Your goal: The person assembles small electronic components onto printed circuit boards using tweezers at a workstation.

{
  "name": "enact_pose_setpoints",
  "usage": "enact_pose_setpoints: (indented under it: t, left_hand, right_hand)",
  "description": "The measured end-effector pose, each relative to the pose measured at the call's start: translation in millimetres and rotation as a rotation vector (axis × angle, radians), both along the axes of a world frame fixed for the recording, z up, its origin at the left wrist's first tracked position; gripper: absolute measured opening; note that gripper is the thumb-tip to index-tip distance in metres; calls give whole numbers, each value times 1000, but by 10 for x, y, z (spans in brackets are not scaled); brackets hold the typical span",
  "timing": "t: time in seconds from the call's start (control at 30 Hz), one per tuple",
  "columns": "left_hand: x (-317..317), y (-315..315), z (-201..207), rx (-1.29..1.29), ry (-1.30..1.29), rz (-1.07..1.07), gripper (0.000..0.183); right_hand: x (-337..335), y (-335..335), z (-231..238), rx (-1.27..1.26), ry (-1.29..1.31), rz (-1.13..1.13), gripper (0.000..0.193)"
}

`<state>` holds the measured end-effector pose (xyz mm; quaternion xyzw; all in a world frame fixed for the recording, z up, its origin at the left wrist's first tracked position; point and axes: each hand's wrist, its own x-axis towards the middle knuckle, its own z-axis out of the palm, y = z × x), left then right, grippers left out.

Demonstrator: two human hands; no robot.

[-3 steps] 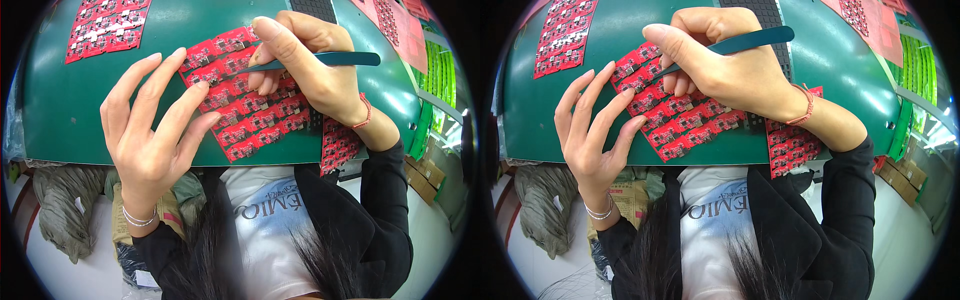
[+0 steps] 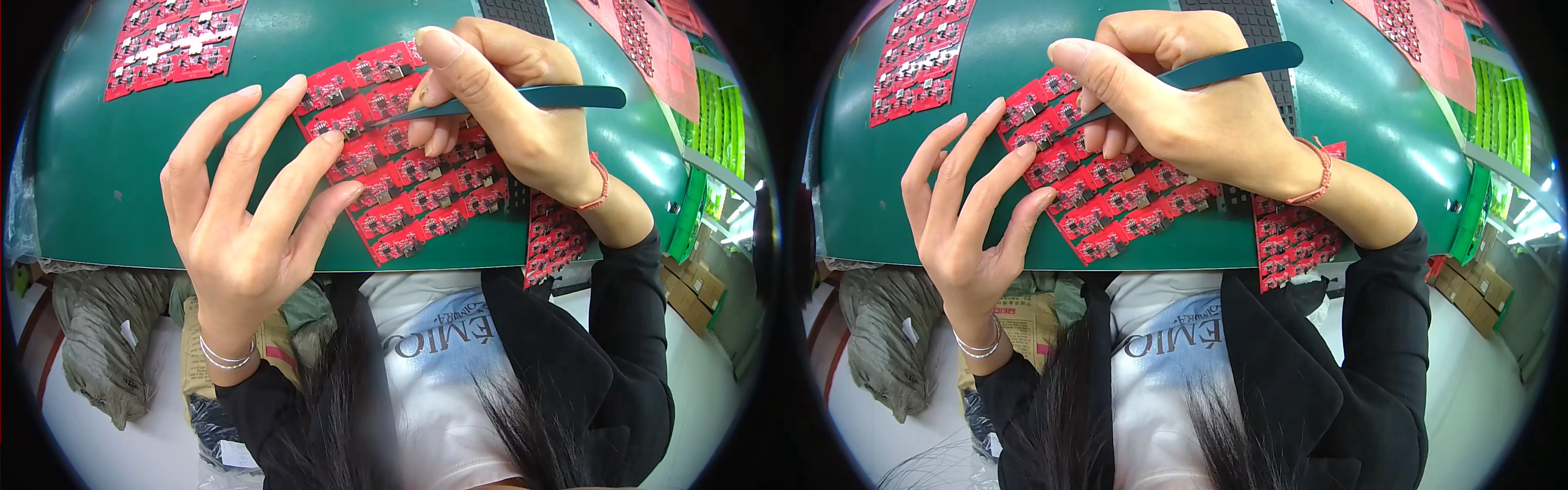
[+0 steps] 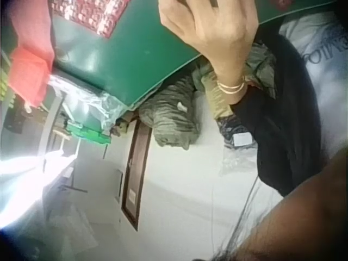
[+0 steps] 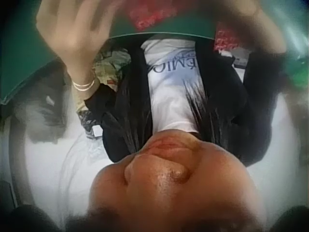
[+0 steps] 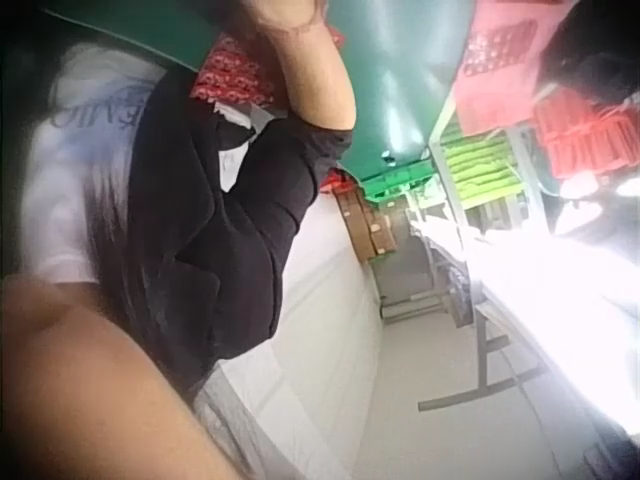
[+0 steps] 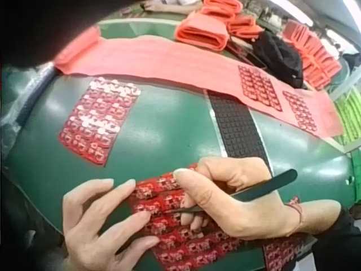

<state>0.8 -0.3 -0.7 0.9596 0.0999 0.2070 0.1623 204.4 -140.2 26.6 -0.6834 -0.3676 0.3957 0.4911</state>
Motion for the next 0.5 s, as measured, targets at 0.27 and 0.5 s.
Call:
enact_pose_setpoints:
  t: [0.27, 0.5]
  left_hand:
    - [12, 4, -46, 17, -14, 0, 37]
    - [47, -2, -59, 28, -8, -6, 37]
  right_hand:
    - [-32, 30, -37, -10, -23, -22, 34]
    - [3, 64, 23, -16, -44, -2, 33]
